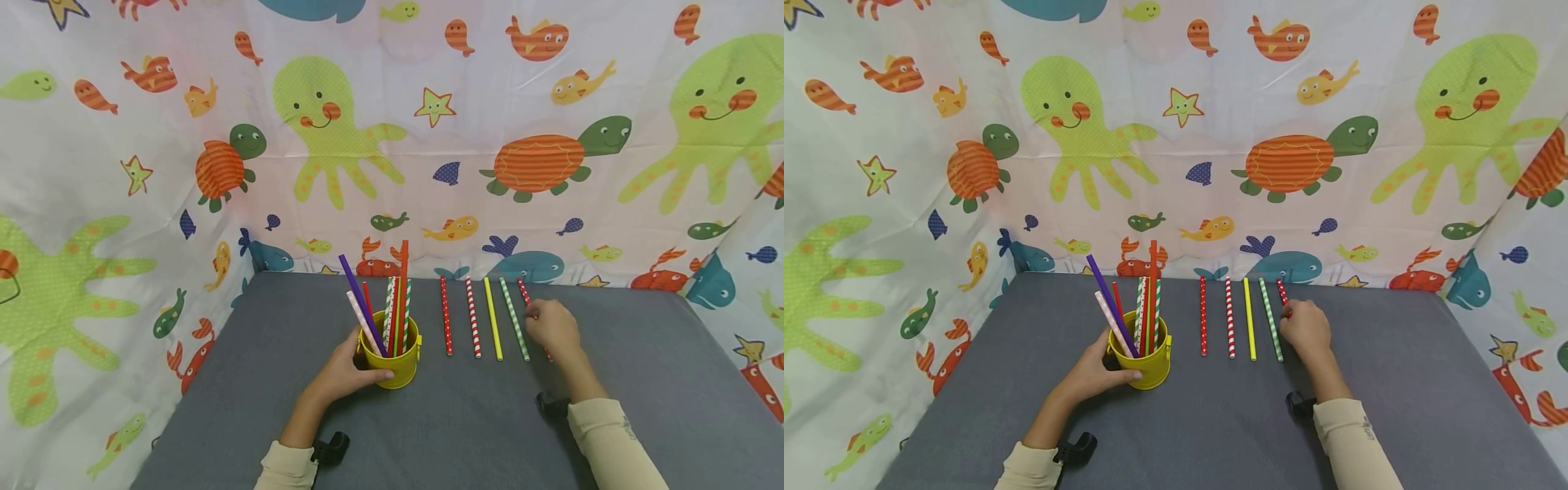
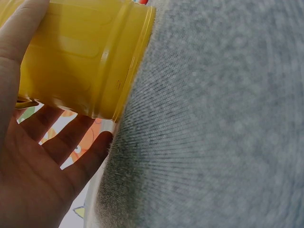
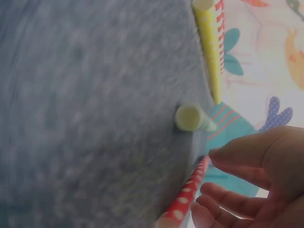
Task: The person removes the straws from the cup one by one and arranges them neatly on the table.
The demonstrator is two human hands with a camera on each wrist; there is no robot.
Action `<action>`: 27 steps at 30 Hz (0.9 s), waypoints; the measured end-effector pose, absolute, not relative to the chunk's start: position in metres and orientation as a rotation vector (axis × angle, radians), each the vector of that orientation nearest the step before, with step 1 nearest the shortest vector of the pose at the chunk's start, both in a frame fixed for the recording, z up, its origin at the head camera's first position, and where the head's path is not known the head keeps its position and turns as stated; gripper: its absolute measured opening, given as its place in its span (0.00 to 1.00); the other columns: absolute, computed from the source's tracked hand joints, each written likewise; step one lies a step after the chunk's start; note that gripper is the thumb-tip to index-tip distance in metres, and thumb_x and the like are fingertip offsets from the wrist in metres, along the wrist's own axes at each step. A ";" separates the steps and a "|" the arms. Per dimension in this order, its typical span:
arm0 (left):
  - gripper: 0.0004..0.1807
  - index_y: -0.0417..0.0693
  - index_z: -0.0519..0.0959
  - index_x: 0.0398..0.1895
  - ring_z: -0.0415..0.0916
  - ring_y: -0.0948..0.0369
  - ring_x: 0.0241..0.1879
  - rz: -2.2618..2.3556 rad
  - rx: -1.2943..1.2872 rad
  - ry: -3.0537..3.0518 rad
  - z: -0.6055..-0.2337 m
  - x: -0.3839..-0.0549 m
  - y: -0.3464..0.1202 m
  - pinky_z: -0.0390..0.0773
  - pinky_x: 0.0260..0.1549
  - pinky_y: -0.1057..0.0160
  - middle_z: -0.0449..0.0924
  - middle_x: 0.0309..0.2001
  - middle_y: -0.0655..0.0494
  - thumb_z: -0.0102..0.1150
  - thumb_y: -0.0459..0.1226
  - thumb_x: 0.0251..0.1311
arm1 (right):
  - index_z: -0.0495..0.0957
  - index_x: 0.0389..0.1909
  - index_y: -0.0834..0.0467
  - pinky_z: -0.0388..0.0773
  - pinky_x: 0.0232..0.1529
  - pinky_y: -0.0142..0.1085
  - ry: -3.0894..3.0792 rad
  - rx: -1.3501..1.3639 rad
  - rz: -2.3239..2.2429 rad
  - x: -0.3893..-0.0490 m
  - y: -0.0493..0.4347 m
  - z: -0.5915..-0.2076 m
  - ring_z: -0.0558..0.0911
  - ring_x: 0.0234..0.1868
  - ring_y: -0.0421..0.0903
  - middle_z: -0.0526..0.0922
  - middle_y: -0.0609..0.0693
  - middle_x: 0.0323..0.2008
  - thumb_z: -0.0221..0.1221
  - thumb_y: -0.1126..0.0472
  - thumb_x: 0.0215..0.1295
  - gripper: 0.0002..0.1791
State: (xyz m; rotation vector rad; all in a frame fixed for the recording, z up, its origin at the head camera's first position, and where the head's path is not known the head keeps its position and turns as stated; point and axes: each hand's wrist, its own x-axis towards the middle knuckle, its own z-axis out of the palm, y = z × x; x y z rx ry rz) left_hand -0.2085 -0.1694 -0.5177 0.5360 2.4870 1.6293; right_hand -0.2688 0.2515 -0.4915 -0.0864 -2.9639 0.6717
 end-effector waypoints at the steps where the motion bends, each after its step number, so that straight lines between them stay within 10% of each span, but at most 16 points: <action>1: 0.52 0.70 0.57 0.74 0.71 0.63 0.61 1.628 0.538 2.488 -0.518 -0.208 -0.170 0.66 0.65 0.47 0.71 0.63 0.66 0.79 0.51 0.47 | 0.83 0.43 0.67 0.73 0.37 0.57 -2.956 -0.083 0.659 -0.269 0.250 -0.490 0.77 0.36 0.60 0.80 0.65 0.38 0.59 0.67 0.57 0.13; 17: 0.52 0.69 0.57 0.75 0.71 0.65 0.59 1.610 0.547 2.479 -0.518 -0.208 -0.169 0.68 0.64 0.51 0.71 0.63 0.68 0.79 0.51 0.48 | 0.83 0.49 0.65 0.73 0.48 0.64 -2.819 0.146 0.780 -0.251 0.201 -0.449 0.76 0.55 0.69 0.77 0.70 0.53 0.59 0.65 0.64 0.15; 27: 0.52 0.71 0.57 0.74 0.71 0.65 0.60 1.630 0.559 2.478 -0.516 -0.209 -0.170 0.67 0.64 0.51 0.71 0.63 0.67 0.79 0.50 0.48 | 0.84 0.47 0.62 0.77 0.32 0.44 -2.751 0.313 0.916 -0.237 0.157 -0.422 0.78 0.32 0.49 0.86 0.55 0.39 0.63 0.65 0.65 0.11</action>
